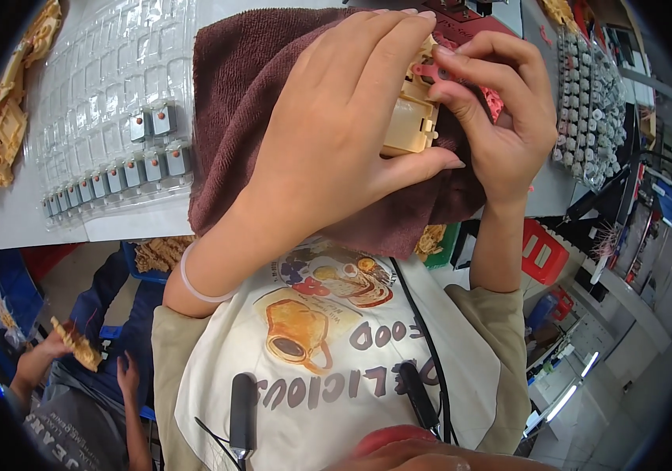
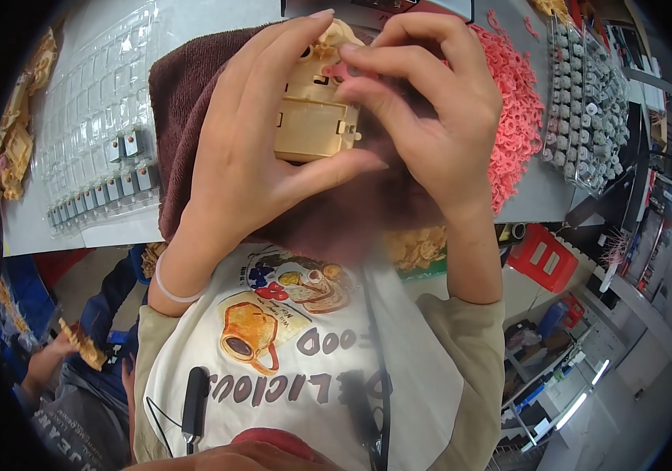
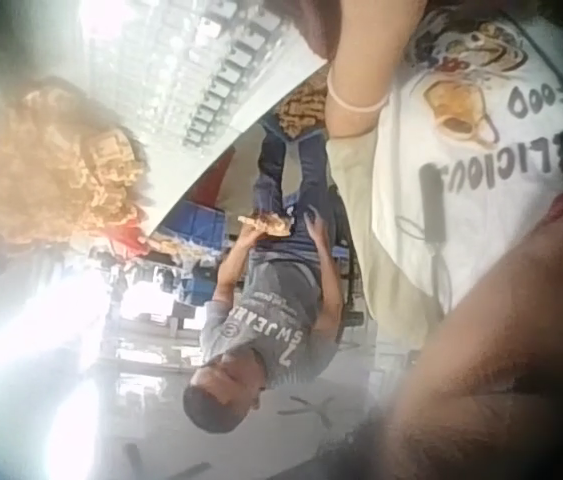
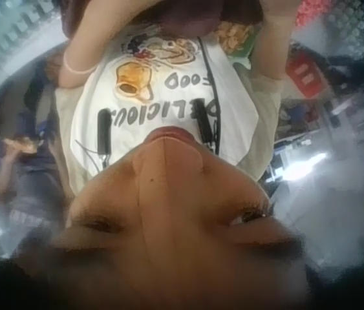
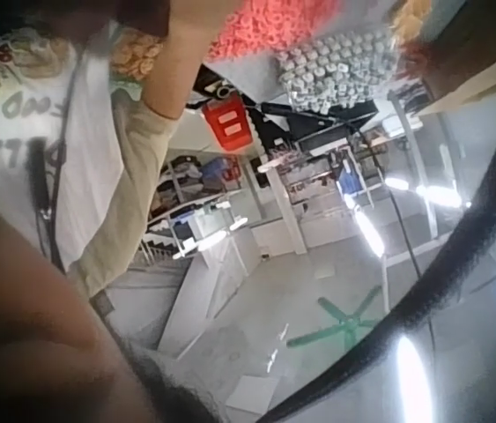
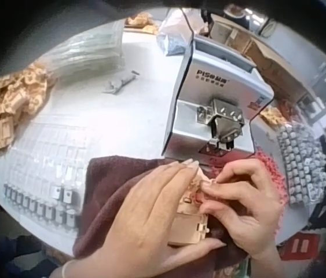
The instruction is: The person assembles components by fitting motors and plastic pieces into casings by hand, then driving screws into them using an electric screwdriver.
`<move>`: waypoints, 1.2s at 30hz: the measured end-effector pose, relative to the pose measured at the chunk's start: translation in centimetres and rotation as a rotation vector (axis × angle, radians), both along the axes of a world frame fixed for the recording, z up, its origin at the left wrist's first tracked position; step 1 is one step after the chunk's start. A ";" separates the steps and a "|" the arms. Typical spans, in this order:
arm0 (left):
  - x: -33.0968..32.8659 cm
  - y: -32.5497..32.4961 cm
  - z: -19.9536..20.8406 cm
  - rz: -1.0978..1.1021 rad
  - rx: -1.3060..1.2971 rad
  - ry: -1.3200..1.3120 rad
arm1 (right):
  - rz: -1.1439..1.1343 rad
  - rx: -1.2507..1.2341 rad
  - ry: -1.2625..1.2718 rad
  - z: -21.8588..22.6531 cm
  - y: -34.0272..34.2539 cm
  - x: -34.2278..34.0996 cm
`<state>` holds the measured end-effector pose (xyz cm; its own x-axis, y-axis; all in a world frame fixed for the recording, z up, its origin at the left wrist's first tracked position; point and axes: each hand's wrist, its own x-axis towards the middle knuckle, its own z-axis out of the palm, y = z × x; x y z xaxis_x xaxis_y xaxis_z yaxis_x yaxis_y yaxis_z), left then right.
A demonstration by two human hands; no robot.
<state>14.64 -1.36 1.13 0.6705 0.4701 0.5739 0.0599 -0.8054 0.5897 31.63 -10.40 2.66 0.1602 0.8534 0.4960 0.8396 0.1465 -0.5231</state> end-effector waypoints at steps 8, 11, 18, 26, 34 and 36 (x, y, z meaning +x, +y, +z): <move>0.7 -0.6 -1.5 0.008 -0.151 -0.050 | -0.083 -0.101 -0.013 0.9 -0.2 -0.3; 0.8 -0.7 -1.6 0.013 -0.139 -0.046 | -0.067 -0.167 0.002 1.0 -0.1 -0.3; 1.2 -0.2 -1.8 0.004 -0.153 -0.069 | 0.002 0.000 0.383 1.1 -0.7 0.5; 0.1 0.0 -1.6 -0.015 -0.174 -0.058 | 0.000 -0.108 0.515 2.6 -0.1 -0.6; -0.2 -0.6 -1.8 -0.019 -0.189 -0.102 | 0.009 -0.177 0.728 2.4 -0.8 -1.0; -0.1 -0.5 -1.8 -0.015 -0.178 -0.107 | -0.070 -0.228 0.836 2.5 -0.8 -1.3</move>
<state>14.56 -1.88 -0.62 0.6178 0.5609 0.5511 -0.0221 -0.6882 0.7252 30.38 -11.15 5.11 0.4514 0.8922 0.0106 0.1695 -0.0741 -0.9827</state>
